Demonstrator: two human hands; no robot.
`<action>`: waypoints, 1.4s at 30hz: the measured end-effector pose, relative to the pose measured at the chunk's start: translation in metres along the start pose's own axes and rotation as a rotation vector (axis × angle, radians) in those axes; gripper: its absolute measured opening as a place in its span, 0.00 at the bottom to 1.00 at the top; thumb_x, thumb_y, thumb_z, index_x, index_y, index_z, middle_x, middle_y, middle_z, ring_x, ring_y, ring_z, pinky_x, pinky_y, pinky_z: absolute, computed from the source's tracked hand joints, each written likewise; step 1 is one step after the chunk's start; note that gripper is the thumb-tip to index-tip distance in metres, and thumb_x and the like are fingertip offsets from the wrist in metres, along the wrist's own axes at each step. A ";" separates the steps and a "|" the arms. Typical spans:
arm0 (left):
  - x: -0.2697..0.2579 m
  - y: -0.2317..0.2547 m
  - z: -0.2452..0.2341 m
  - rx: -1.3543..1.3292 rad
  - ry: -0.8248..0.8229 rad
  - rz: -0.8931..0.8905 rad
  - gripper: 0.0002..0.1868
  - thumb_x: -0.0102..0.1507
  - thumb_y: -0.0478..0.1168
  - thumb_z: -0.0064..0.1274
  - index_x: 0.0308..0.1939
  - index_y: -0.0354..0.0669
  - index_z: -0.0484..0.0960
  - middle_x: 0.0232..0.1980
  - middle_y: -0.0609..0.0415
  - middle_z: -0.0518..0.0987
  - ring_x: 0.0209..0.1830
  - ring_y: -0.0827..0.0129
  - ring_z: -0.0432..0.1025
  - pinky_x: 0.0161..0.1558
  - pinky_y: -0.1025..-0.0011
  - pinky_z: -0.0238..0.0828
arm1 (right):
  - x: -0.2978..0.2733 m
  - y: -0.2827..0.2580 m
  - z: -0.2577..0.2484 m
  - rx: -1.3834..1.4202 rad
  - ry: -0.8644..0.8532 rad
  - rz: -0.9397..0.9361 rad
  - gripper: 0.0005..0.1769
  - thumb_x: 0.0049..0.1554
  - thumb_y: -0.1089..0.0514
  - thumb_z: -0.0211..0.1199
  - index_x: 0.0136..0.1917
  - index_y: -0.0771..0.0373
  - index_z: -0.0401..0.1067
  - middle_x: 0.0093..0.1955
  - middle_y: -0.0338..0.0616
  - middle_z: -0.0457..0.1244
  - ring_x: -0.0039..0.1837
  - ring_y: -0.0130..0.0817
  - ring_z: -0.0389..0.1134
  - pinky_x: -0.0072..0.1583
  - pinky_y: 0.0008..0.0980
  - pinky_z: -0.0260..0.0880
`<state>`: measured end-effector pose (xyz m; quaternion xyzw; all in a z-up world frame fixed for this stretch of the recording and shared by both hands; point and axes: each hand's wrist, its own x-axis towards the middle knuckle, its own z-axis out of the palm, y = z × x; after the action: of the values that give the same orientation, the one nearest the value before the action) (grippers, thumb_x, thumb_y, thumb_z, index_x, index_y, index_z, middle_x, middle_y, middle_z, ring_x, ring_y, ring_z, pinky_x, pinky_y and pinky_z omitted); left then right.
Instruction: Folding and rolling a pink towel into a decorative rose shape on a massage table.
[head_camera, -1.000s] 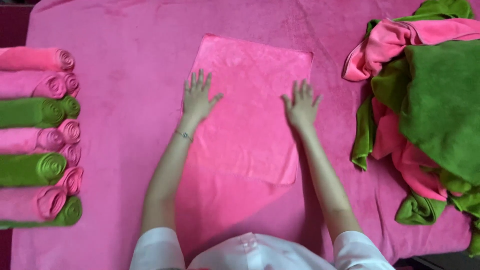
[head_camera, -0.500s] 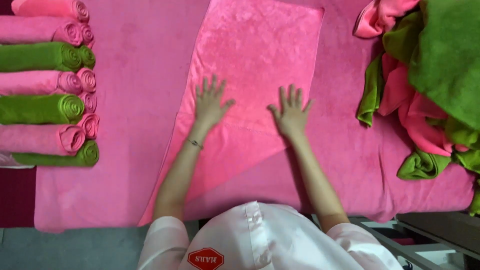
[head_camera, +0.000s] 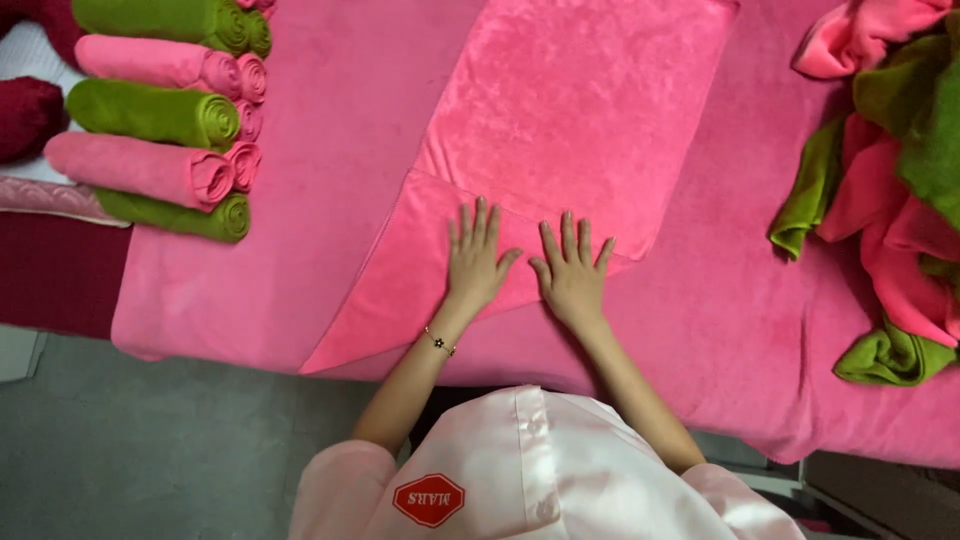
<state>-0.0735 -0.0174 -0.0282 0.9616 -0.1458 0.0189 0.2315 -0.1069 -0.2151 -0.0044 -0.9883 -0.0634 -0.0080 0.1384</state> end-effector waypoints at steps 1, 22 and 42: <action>-0.002 -0.011 -0.005 0.097 0.078 -0.004 0.48 0.71 0.72 0.36 0.85 0.46 0.50 0.86 0.34 0.45 0.85 0.33 0.40 0.79 0.35 0.33 | -0.003 0.003 0.000 0.007 -0.009 0.004 0.35 0.71 0.32 0.39 0.86 0.40 0.49 0.90 0.47 0.40 0.89 0.53 0.31 0.78 0.76 0.18; 0.063 -0.059 -0.066 0.143 -0.112 -0.149 0.50 0.71 0.77 0.26 0.85 0.47 0.50 0.88 0.50 0.47 0.88 0.46 0.38 0.79 0.33 0.21 | -0.037 0.068 -0.030 0.093 0.197 0.091 0.38 0.69 0.30 0.46 0.86 0.44 0.54 0.88 0.54 0.43 0.88 0.57 0.37 0.78 0.77 0.20; -0.044 0.110 0.040 0.056 -0.143 0.201 0.49 0.70 0.68 0.37 0.83 0.35 0.50 0.85 0.31 0.45 0.86 0.38 0.36 0.80 0.38 0.21 | -0.016 0.093 -0.029 0.049 0.087 0.058 0.29 0.70 0.48 0.45 0.83 0.39 0.58 0.85 0.45 0.51 0.86 0.55 0.46 0.77 0.81 0.31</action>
<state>-0.1483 -0.1172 -0.0202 0.9472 -0.2569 -0.0228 0.1906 -0.1109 -0.3141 -0.0025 -0.9848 -0.0289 -0.0455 0.1654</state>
